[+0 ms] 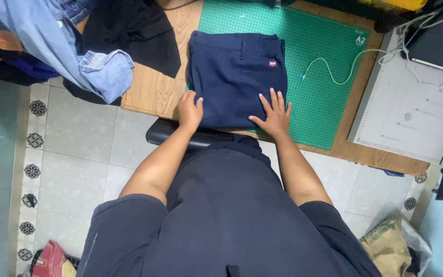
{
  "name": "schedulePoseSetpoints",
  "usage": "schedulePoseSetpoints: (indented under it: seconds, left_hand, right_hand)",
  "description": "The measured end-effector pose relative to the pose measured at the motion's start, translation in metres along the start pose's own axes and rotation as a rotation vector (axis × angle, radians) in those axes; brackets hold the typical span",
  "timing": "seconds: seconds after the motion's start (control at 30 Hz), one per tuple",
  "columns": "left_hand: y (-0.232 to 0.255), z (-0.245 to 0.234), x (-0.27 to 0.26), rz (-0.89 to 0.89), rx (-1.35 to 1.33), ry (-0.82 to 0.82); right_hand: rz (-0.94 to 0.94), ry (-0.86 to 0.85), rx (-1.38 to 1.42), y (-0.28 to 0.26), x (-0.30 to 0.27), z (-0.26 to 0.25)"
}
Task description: The person folds a pair of dark blue trousers on a desk and then places them into a wardrobe shelf.
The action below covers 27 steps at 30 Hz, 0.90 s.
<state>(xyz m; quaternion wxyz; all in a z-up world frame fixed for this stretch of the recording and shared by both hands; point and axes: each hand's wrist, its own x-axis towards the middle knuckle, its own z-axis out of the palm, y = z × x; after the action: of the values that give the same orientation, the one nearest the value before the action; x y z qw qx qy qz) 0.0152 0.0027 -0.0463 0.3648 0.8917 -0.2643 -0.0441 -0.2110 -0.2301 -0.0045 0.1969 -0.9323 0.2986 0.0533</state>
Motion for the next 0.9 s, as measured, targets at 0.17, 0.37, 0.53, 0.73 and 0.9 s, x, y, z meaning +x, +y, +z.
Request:
schedulePoseSetpoints:
  seconds: [0.17, 0.37, 0.53, 0.73, 0.9]
  left_hand:
    - [0.014, -0.027, 0.006, 0.223, 0.116, -0.098]
    - [0.017, -0.044, 0.018, 0.328, -0.018, -0.178]
    - [0.022, -0.052, 0.024, 0.397, -0.04, -0.197]
    - [0.005, -0.036, 0.021, 0.478, -0.02, -0.128]
    - [-0.005, -0.027, 0.015, 0.243, 0.106, -0.341]
  right_hand:
    - [0.091, -0.008, -0.036, -0.007, -0.002, 0.01]
    - [0.143, -0.027, -0.028, -0.025, -0.006, -0.001]
    - [0.247, -0.05, -0.173, -0.078, 0.013, -0.019]
    - [-0.35, 0.064, -0.11, -0.148, 0.086, -0.013]
    - [-0.843, -0.124, -0.566, -0.21, 0.157, -0.011]
